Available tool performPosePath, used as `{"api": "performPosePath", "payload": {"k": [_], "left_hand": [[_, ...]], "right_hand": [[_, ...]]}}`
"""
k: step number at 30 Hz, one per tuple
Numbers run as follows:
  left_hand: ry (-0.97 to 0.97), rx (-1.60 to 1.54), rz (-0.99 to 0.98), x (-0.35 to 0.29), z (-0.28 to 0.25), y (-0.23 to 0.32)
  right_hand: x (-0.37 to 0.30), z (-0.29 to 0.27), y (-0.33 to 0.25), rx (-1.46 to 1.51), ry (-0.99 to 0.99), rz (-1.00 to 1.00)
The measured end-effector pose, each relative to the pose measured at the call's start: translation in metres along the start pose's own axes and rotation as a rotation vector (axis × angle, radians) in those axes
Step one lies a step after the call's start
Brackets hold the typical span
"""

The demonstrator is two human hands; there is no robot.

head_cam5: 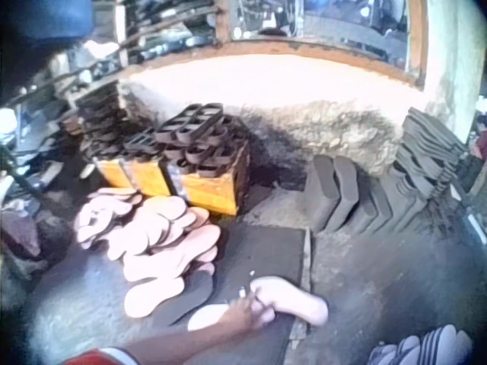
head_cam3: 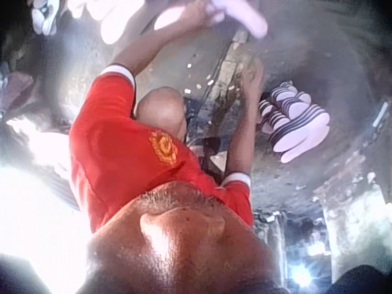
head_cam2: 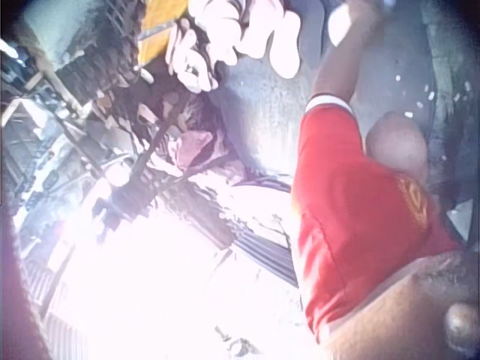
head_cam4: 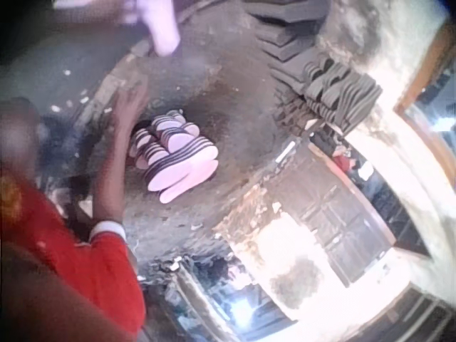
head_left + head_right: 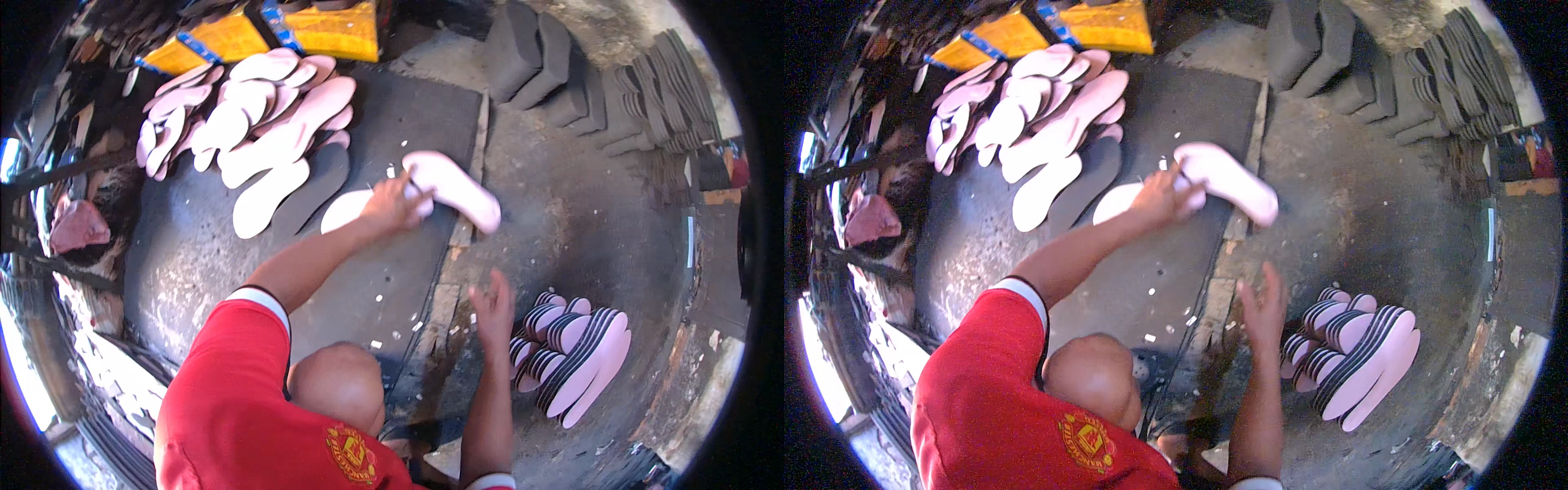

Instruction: The person cuts pink insole material using a manual press, then sits on the floor to assemble the insoles by layering pink and white pieces and stacking them into piles.

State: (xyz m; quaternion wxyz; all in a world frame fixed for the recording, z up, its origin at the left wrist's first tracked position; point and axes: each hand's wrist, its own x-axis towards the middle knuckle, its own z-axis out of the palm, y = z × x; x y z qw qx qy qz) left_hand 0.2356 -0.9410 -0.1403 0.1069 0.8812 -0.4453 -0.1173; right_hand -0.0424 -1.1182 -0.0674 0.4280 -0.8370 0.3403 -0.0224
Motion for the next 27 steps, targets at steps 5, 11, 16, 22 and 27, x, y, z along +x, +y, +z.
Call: {"api": "performPosePath", "payload": {"k": [5, 11, 16, 22, 27], "left_hand": [[-0.117, -0.041, 0.29, -0.127, 0.019, 0.047], [-0.3, -0.065, -0.271, -0.213, -0.036, 0.052], [-0.291, 0.076, -0.083, -0.251, -0.035, 0.03], [0.294, -0.155, -0.205, -0.235, -0.036, 0.036], [-0.358, -0.356, -0.325, -0.248, -0.037, -0.002]], "right_hand": [[0.016, 0.049, 0.01, -0.435, -0.207, -0.277], [-0.049, 0.049, 0.034, -0.231, -0.061, 0.113], [-0.059, 0.033, -0.03, 0.164, -0.255, -0.165], [-0.071, 0.032, -0.062, -0.136, -0.326, 0.127], [-0.088, 0.026, 0.034, -0.452, 0.148, -0.032]]}}
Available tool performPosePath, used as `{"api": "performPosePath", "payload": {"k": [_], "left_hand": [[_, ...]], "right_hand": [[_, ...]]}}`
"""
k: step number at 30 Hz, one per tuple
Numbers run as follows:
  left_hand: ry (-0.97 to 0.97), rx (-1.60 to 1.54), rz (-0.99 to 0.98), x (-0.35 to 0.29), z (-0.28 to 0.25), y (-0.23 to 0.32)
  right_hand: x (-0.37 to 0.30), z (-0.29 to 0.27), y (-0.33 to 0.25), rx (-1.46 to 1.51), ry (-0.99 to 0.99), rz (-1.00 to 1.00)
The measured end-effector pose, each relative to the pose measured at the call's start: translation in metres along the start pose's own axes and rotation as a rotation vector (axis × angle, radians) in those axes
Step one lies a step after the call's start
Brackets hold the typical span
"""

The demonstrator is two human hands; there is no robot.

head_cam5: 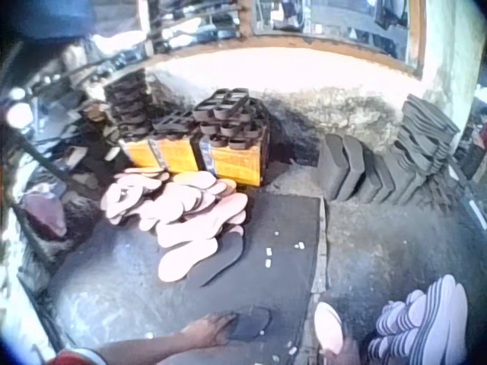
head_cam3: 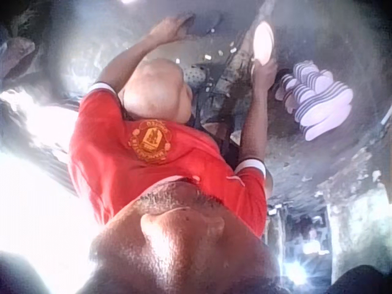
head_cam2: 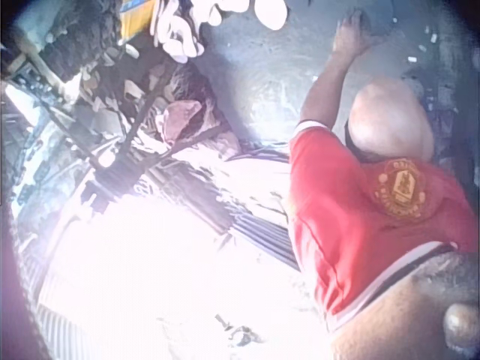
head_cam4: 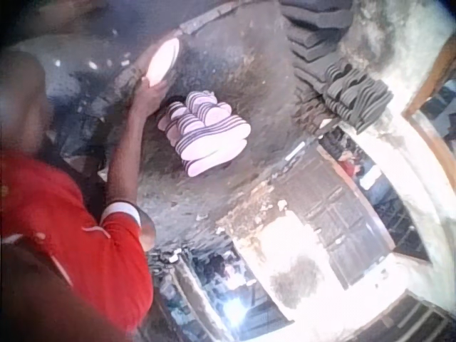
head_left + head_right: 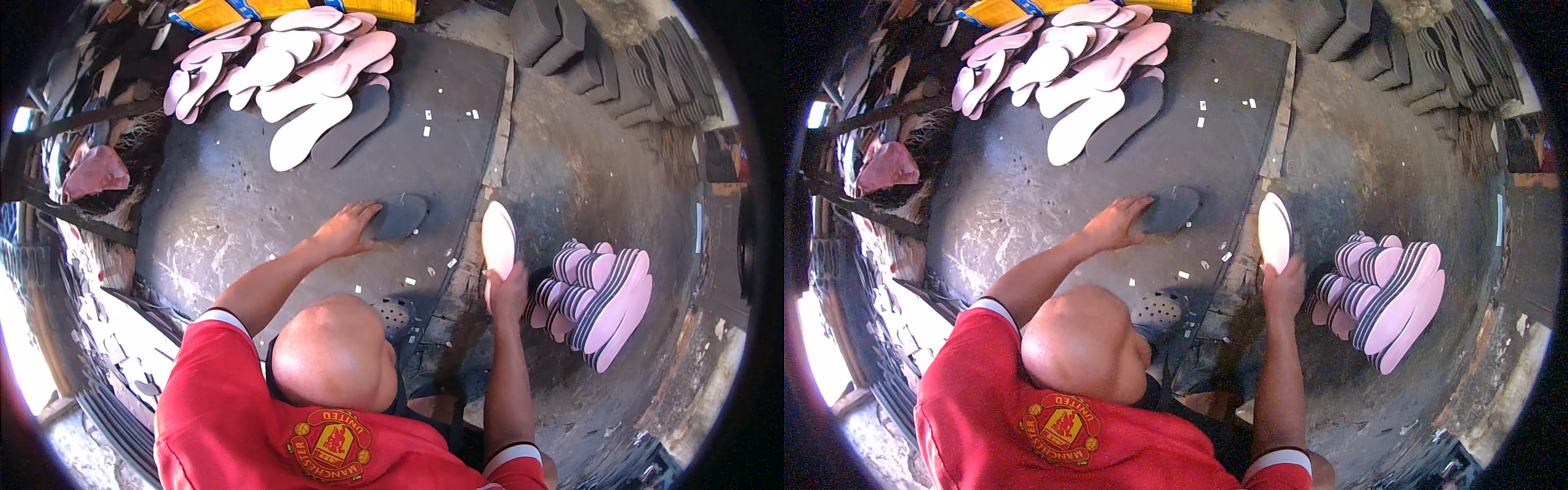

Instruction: The person cuts pink insole material using a manual press, then sits on the floor to assemble the insoles by layering pink and white pieces and stacking them into piles.

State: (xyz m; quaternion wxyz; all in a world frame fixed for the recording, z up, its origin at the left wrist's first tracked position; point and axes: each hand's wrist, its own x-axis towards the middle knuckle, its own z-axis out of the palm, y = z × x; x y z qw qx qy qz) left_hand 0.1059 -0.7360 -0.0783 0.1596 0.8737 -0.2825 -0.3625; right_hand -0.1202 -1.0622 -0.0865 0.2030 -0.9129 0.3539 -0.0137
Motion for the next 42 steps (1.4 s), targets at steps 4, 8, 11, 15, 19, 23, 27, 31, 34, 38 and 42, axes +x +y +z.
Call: {"api": "performPosePath", "payload": {"k": [4, 8, 11, 15, 19, 23, 27, 31, 34, 38, 42], "left_hand": [[-0.05, -0.387, -0.148, 0.036, -0.051, 0.03], [0.818, 0.22, -0.061, 0.092, -0.054, -0.063], [0.657, 0.33, -0.106, 0.106, -0.074, -0.066], [0.645, 0.053, -0.086, 0.105, -0.084, -0.037], [0.44, -0.788, -0.08, 0.075, -0.043, 0.003], [0.274, -1.318, -0.049, 0.032, -0.015, 0.066], [0.22, -1.431, -0.073, 0.027, -0.003, 0.07], [0.286, -1.499, -0.069, 0.025, 0.003, 0.076], [0.396, -1.392, -0.078, 0.036, -0.005, 0.062], [0.502, -1.125, -0.112, 0.066, -0.042, 0.039], [0.603, -0.614, 0.072, 0.118, -0.101, 0.006]], "right_hand": [[-0.006, 0.017, 0.03, 0.078, -0.086, 0.127], [-0.005, 0.03, -0.001, 0.045, -0.128, 0.189], [-0.009, 0.026, 0.009, 0.012, -0.089, 0.224], [-0.009, 0.024, 0.012, -0.005, -0.083, 0.236], [-0.012, 0.021, 0.005, 0.014, -0.078, 0.248], [-0.008, 0.019, 0.002, 0.037, -0.081, 0.27], [-0.008, 0.019, 0.002, 0.008, -0.07, 0.279], [-0.008, 0.021, 0.003, 0.059, -0.089, 0.269], [-0.01, 0.031, 0.005, 0.017, -0.036, 0.276], [-0.009, 0.022, 0.001, 0.034, -0.08, 0.294], [-0.011, 0.026, 0.006, -0.007, -0.004, 0.2]]}}
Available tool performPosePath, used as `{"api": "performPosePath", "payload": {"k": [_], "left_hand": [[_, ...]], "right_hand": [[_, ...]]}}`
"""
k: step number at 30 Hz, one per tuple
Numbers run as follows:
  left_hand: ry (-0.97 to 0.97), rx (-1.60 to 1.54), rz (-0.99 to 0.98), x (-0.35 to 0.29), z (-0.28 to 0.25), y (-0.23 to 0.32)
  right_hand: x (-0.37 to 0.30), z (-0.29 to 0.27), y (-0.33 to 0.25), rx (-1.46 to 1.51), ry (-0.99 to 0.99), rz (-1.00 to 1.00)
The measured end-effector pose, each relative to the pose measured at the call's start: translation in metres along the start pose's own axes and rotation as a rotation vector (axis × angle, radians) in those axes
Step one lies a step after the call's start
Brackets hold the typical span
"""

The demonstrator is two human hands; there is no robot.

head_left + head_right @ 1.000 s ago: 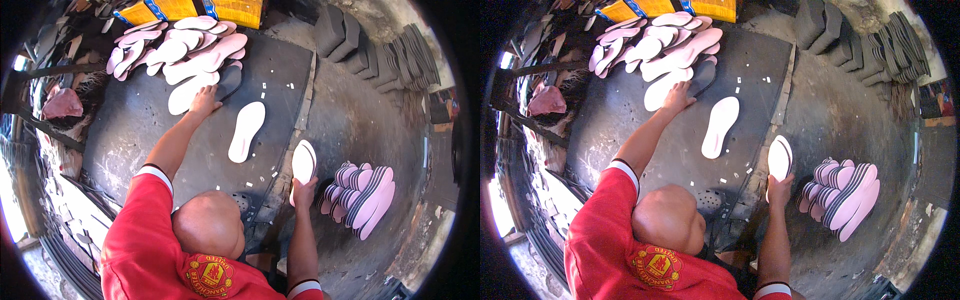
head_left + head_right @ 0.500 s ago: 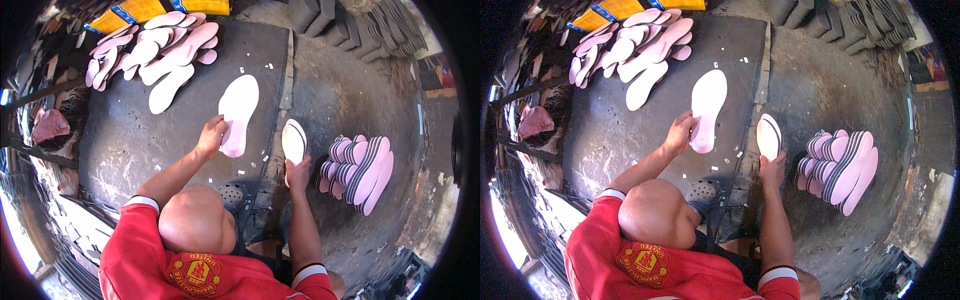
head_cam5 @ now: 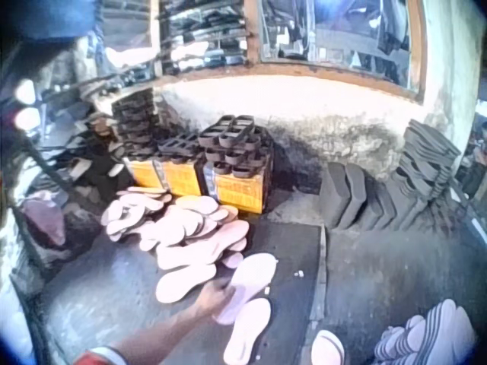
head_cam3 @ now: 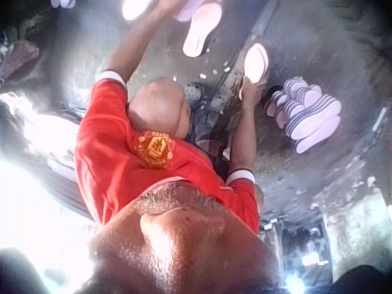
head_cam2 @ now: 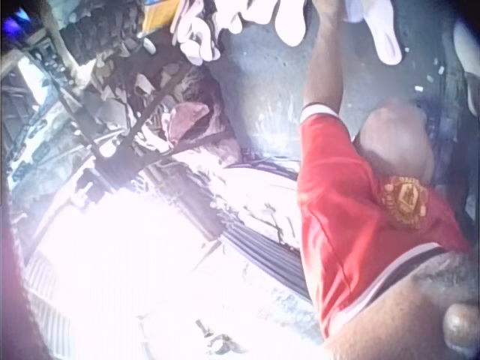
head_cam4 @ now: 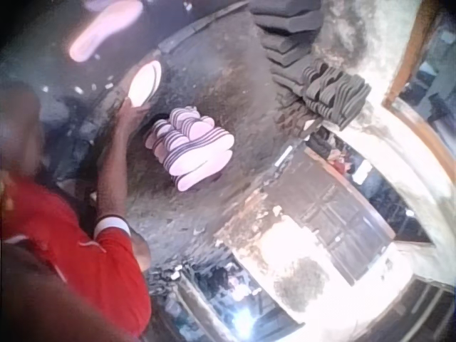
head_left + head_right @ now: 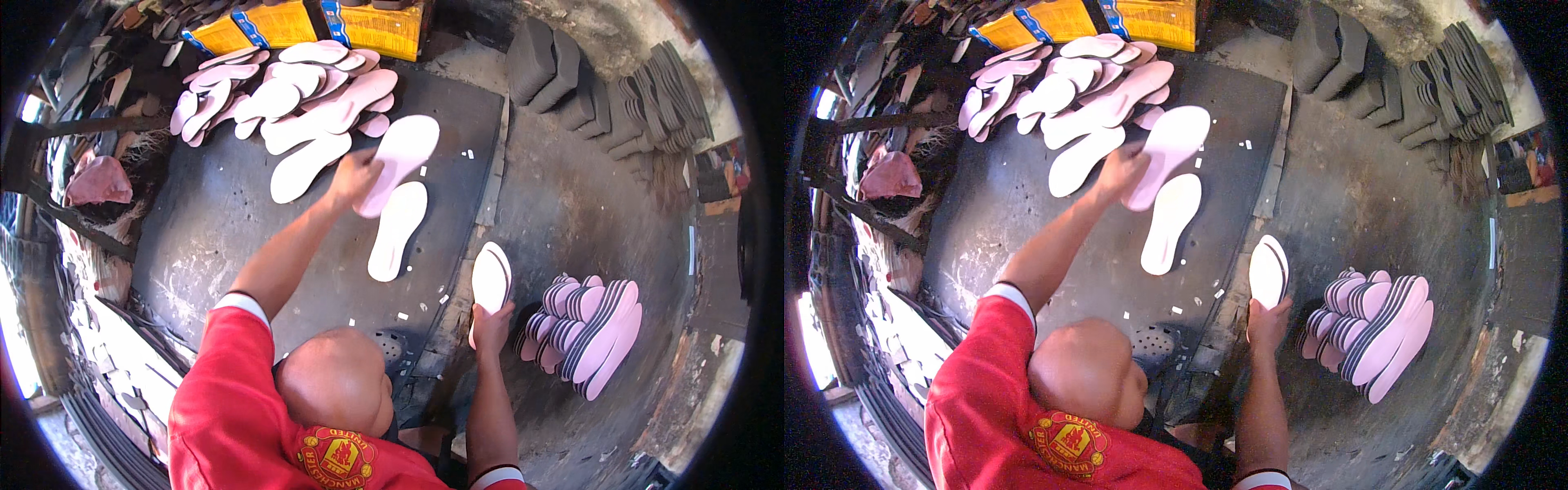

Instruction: The person cuts pink insole material using a manual press, then sits on the floor to assemble the insoles by layering pink and white pieces and stacking them into piles.

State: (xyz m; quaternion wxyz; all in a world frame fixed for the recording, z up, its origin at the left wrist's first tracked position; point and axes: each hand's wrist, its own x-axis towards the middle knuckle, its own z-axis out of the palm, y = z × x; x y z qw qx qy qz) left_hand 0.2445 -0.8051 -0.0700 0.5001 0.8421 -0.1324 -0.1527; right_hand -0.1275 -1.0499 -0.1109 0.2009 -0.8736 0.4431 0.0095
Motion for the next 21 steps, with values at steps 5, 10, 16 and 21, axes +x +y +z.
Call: {"api": "performPosePath", "payload": {"k": [5, 10, 16, 21], "left_hand": [[0.395, 0.703, 0.057, 0.112, -0.038, -0.017], [0.342, 0.715, -0.045, 0.121, -0.026, 0.014], [0.194, 0.513, 0.051, -0.034, 0.043, 0.024], [-0.025, 0.436, -0.496, -0.146, 0.086, -0.015]], "right_hand": [[0.001, 0.004, -0.001, -0.028, -0.027, -0.048], [0.003, -0.003, 0.002, -0.015, -0.058, 0.05], [0.003, 0.002, 0.013, 0.004, -0.059, 0.034], [0.001, 0.003, -0.003, -0.003, -0.056, 0.041]]}}
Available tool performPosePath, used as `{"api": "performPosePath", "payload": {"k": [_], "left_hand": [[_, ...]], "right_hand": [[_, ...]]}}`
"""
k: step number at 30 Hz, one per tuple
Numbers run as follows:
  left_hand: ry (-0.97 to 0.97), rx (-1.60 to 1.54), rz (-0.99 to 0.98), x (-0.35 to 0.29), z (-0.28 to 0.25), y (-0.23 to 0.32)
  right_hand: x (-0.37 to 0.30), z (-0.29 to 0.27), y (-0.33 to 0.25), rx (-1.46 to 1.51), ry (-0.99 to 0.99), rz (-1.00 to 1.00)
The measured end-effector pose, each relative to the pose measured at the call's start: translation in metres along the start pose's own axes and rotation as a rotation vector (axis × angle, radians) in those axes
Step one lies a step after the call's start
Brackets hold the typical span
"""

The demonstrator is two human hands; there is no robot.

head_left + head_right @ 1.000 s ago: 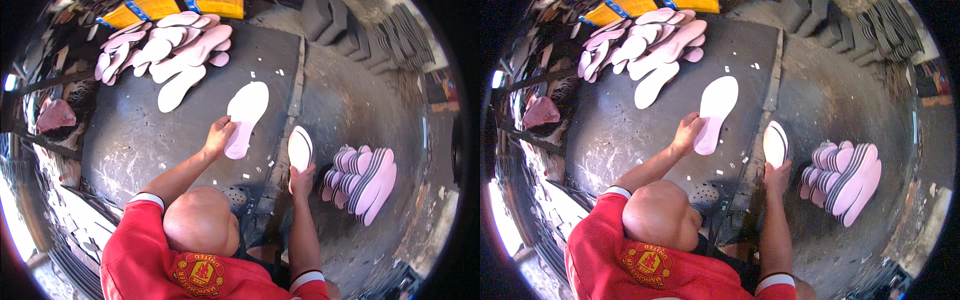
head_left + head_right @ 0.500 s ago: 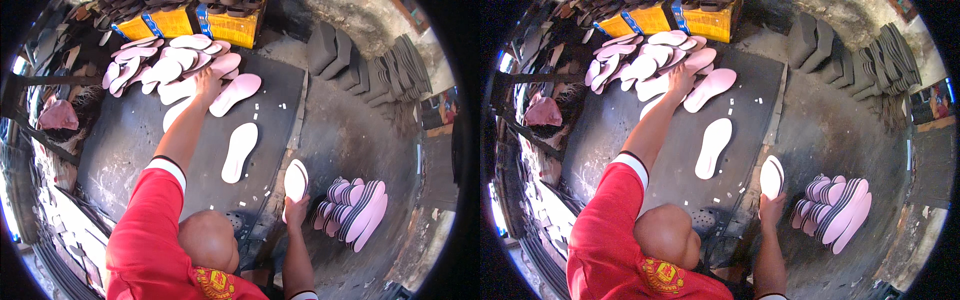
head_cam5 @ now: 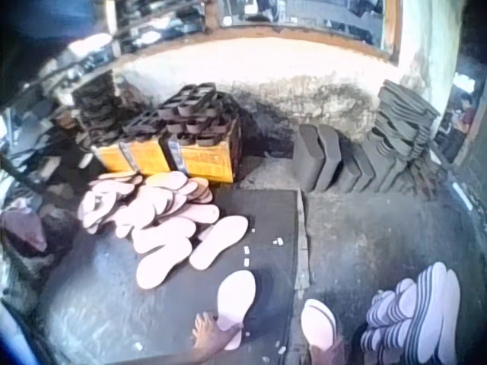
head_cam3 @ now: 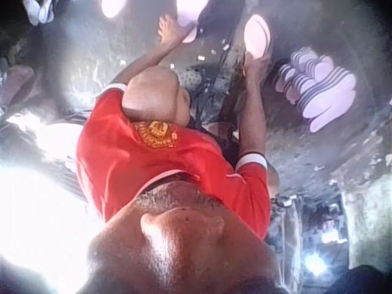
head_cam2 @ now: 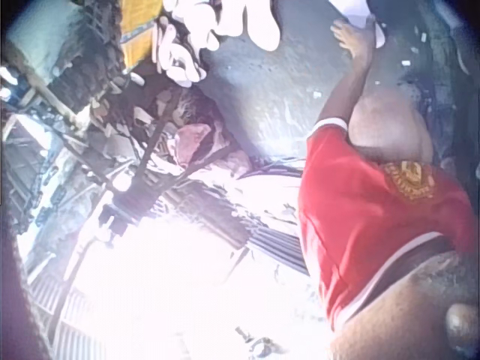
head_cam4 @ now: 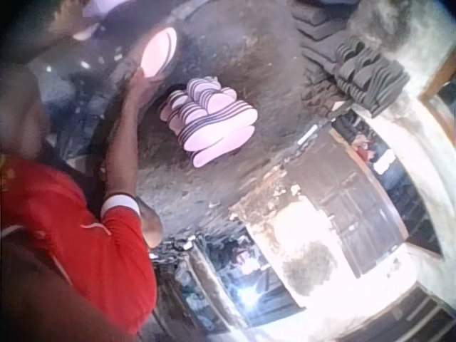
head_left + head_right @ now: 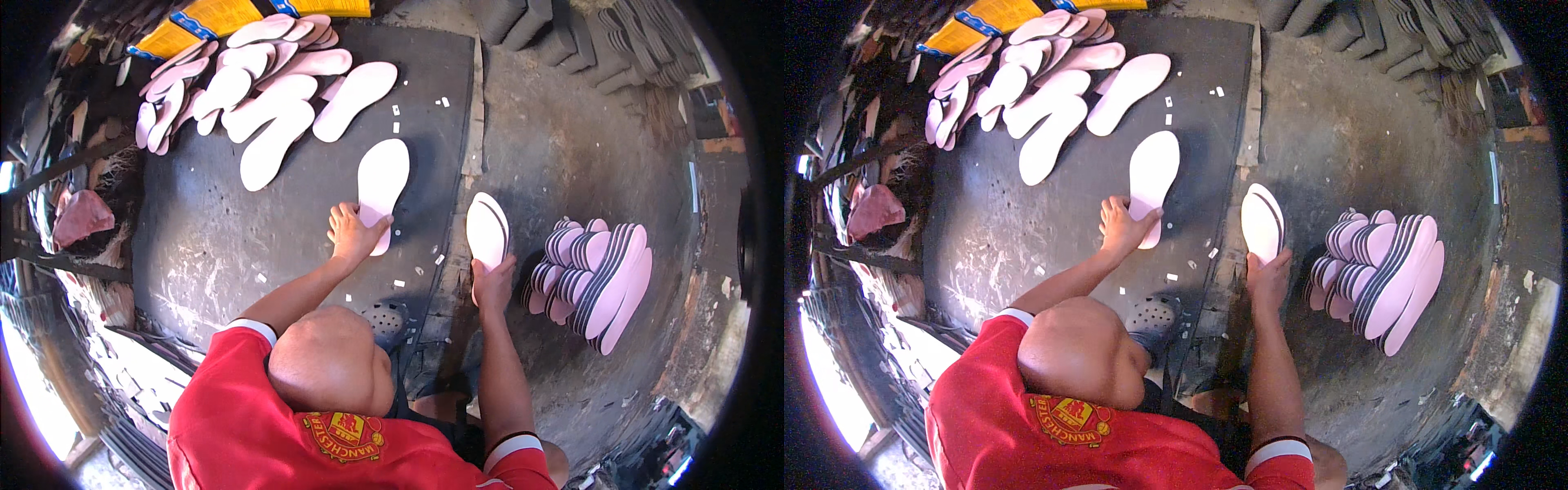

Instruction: The person cuts pink insole material using a manual press, then sits on the floor to assemble the insoles by layering pink and white pieces and stacking them into piles.

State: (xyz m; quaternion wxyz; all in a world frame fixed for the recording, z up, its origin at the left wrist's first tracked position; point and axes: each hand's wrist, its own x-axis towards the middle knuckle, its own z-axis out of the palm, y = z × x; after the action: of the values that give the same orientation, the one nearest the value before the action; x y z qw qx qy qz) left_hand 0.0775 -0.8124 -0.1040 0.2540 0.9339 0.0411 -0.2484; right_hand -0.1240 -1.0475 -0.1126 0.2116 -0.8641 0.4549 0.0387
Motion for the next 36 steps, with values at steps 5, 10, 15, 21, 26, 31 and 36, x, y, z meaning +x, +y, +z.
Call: {"api": "performPosePath", "payload": {"k": [5, 10, 15, 21, 26, 31, 36], "left_hand": [[0.042, -0.001, 0.141, 0.016, 0.006, 0.01], [0.094, 0.308, 0.474, 0.01, 0.001, 0.033], [0.106, 0.057, 0.508, 0.017, -0.004, 0.041], [0.076, -0.424, 0.726, 0.011, -0.009, 0.005], [0.079, 0.181, 0.779, 0.002, -0.054, 0.017], [-0.016, 0.469, 0.561, 0.033, -0.041, 0.008], [-0.015, 0.384, 0.529, 0.03, -0.032, -0.004]], "right_hand": [[0.004, -0.003, 0.001, -0.017, -0.007, 0.023], [0.003, 0.001, -0.01, 0.072, 0.046, -0.02], [0.005, -0.014, -0.012, 0.224, 0.035, -0.016], [-0.003, -0.017, 0.005, 0.494, 0.174, -0.002], [-0.003, -0.065, -0.033, 0.038, 0.286, -0.126], [0.023, -0.024, -0.008, -0.036, -0.064, -0.042], [0.034, -0.2, -0.079, 0.171, -0.195, -0.421]]}}
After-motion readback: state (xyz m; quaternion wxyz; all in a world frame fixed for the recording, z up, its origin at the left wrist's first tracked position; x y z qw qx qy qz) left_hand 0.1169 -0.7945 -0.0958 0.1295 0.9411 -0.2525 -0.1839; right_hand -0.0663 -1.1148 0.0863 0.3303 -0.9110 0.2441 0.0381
